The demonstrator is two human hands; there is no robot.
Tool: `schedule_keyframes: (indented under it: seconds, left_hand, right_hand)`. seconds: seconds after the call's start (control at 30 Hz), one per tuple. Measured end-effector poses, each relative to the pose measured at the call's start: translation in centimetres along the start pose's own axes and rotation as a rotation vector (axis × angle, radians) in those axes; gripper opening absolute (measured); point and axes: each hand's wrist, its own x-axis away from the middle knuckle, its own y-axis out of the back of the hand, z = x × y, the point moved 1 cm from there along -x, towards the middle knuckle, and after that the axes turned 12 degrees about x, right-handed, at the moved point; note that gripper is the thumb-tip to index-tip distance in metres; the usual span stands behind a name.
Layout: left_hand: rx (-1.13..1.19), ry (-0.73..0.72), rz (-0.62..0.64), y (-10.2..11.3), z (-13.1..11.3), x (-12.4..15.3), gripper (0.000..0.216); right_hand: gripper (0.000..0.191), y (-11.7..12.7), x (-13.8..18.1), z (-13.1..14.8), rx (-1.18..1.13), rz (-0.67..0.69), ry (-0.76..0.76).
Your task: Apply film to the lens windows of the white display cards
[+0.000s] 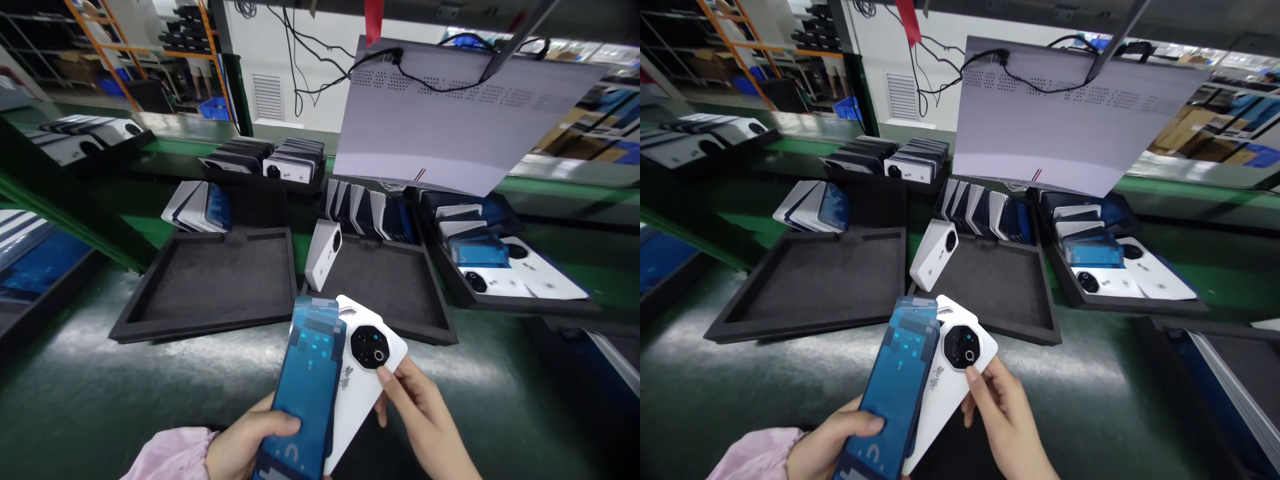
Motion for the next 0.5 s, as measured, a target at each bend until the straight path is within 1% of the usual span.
schedule_keyframes:
  seconds: [0.1, 0.17, 0.23, 0.33, 0.37, 0.43, 0.5]
  left_hand:
    - [-0.004, -0.009, -0.008, -0.3, -0.5, 0.5, 0.034]
    - [-0.012, -0.018, -0.001, -0.3, -0.7, 0.6, 0.032]
    - [-0.020, -0.017, 0.010, -0.3, -0.6, 0.6, 0.034]
    - [-0.040, -0.005, 0.024, -0.3, -0.2, 0.7, 0.036]
    - [-0.047, 0.000, 0.029, -0.4, -0.1, 0.7, 0.037]
    - [-0.058, 0.008, 0.040, -0.5, -0.1, 0.8, 0.038]
    - [-0.072, -0.007, 0.052, -0.8, -0.2, 0.6, 0.042]
  right_hand:
    - [0.038, 0.7, -0.2, 0.0, -0.048, 0.056, -0.009]
    - [0.039, 0.5, 0.0, 0.0, -0.085, 0.046, -0.030]
    - [0.042, -0.5, 0.3, -0.2, -0.124, -0.015, -0.080]
    - [0.048, -2.5, 1.0, -0.7, -0.175, -0.120, -0.223]
    - [0.052, -2.8, 1.2, -0.9, -0.191, -0.146, -0.275]
    - [0.057, -2.3, 1.6, -1.2, -0.217, -0.199, -0.354]
    - [0.057, -0.6, 2.0, -1.2, -0.226, -0.273, -0.421]
